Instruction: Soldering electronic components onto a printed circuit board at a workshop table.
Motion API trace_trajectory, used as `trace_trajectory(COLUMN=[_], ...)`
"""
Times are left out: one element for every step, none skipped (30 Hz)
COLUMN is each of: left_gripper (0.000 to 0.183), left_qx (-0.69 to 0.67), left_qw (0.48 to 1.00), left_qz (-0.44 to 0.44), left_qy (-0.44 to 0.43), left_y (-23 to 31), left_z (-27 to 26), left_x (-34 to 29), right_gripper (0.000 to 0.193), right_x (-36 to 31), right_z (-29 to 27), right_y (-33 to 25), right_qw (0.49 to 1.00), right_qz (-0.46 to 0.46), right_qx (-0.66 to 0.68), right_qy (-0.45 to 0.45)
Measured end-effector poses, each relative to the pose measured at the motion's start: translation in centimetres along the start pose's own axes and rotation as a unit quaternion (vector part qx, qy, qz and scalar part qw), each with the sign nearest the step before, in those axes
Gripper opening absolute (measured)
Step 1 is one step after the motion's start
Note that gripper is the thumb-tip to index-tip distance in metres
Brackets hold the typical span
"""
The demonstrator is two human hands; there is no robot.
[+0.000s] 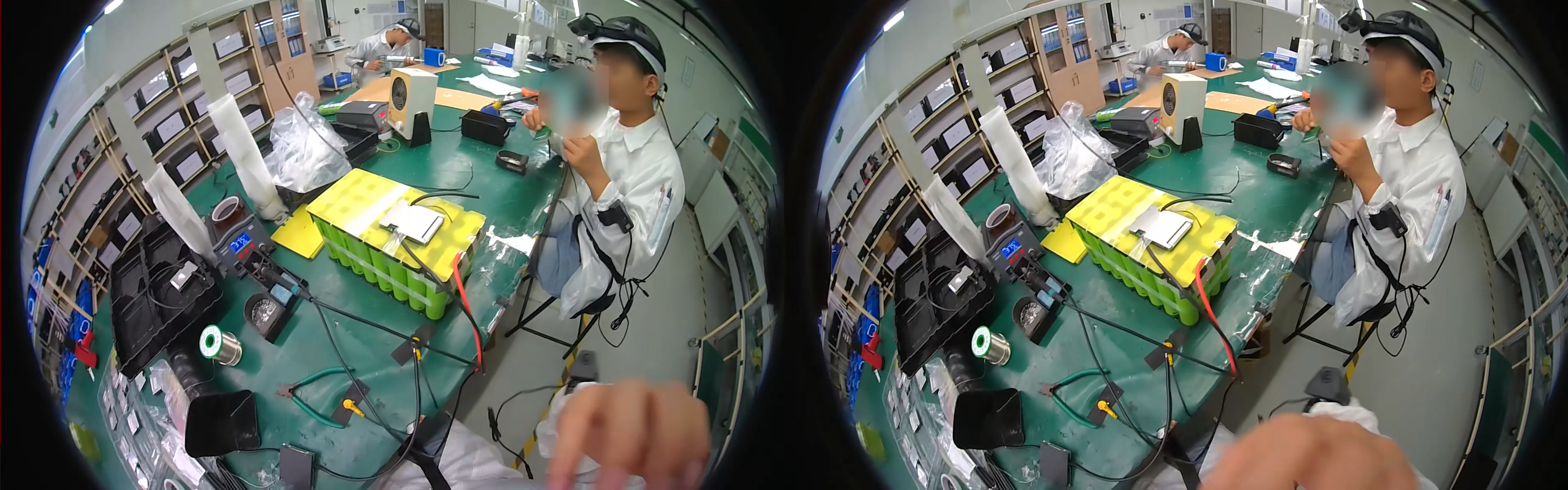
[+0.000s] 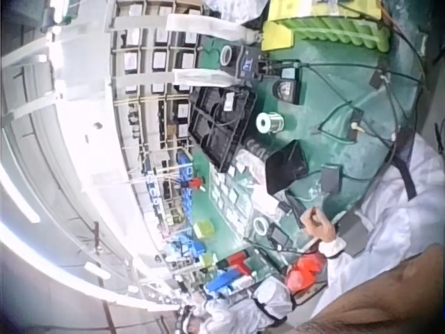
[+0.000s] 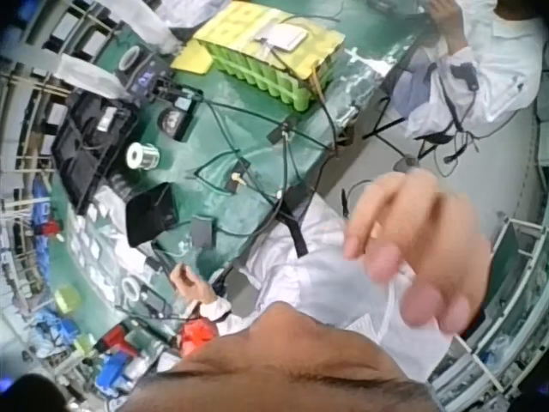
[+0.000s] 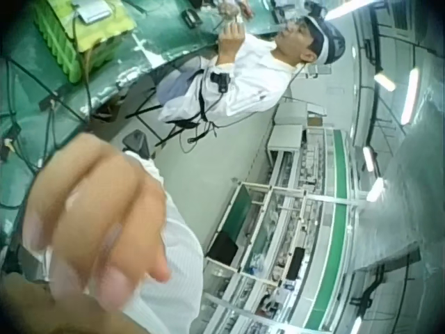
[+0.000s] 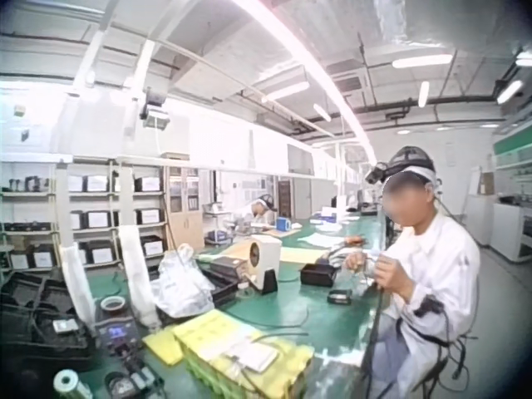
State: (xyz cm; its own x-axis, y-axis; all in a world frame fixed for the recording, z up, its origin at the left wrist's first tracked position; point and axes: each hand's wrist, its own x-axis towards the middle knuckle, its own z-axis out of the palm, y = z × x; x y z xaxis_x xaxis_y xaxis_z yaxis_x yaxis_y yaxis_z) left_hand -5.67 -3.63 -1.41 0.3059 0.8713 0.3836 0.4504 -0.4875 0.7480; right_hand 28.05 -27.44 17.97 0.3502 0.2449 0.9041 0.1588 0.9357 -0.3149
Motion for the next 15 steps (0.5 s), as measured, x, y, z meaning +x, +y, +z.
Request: trace_trajectory(left_gripper=[0.017, 0.017, 0.018, 0.019, 0.019, 0.019, 0.020, 0.020, 0.020, 0.021, 0.021, 0.022, 0.023, 0.023, 0.023], left_qx=[0.031, 0.031, 0.064, 0.098, 0.098, 0.103, 0.109, 0.110, 0.101, 0.095, 0.098, 0.107, 0.117, 0.119, 0.119], left_qw=[0.999, 0.999, 0.996, 0.991, 0.991, 0.990, 0.988, 0.988, 0.989, 0.990, 0.990, 0.990, 0.989, 0.989, 0.990], left_qz=[0.032, 0.033, 0.058, 0.083, 0.083, 0.088, 0.093, 0.094, 0.091, 0.086, 0.087, 0.081, 0.076, 0.078, 0.065], left_qy=[0.012, 0.012, 0.021, 0.029, 0.032, 0.041, 0.051, 0.053, 0.053, 0.052, 0.052, 0.047, 0.044, 0.045, 0.043], left_y=[-0.2, -0.3, -0.4, -0.6, -0.6, -0.5, -0.5, -0.6, -0.8, -0.9, -0.9, -0.8, -0.7, -1.0, -1.5], left_z=[0.9, 1.2, 1.3, 1.3, 1.3, 1.4, 1.4, 1.4, 1.5, 1.3, 1.2, 1.3, 1.4, 1.4, 1.4], left_x=[0.1, 0.1, 0.2, 0.2, 0.1, 0.2, 0.2, 0.2, 0.3, 0.1, 0.0, -0.1, 0.0, 0.0, -0.2], right_gripper=[0.028, 0.020, 0.016, 0.016, 0.016, 0.016, 0.016, 0.016, 0.017, 0.017, 0.017, 0.017, 0.017, 0.017, 0.017], right_x=[1.3, 2.5, 3.1, 3.3, 3.2, 3.2, 3.2, 3.2, 3.1, 3.1, 3.2, 3.3, 3.3, 3.4, 3.5], right_z=[0.2, 0.1, 0.0, 0.1, 0.2, 0.4, 0.5, 0.5, 0.5, 0.6, 0.7, 0.6, 0.5, 0.4, 0.2], right_y=[-0.7, -1.1, -1.4, -1.6, -1.6, -1.7, -1.8, -2.0, -2.1, -2.3, -2.5, -2.6, -2.7, -2.8, -2.9], right_qw=[1.000, 0.997, 0.989, 0.986, 0.986, 0.987, 0.988, 0.988, 0.988, 0.989, 0.989, 0.989, 0.989, 0.990, 0.990], right_qz=[-0.002, 0.024, 0.050, 0.054, 0.055, 0.052, 0.051, 0.051, 0.050, 0.052, 0.052, 0.051, 0.050, 0.051, 0.052], right_qx=[-0.004, -0.028, -0.052, -0.058, -0.059, -0.060, -0.060, -0.061, -0.065, -0.066, -0.067, -0.069, -0.073, -0.075, -0.077], right_qy=[0.000, -0.065, -0.130, -0.150, -0.146, -0.139, -0.135, -0.130, -0.128, -0.124, -0.121, -0.118, -0.115, -0.112, -0.109])
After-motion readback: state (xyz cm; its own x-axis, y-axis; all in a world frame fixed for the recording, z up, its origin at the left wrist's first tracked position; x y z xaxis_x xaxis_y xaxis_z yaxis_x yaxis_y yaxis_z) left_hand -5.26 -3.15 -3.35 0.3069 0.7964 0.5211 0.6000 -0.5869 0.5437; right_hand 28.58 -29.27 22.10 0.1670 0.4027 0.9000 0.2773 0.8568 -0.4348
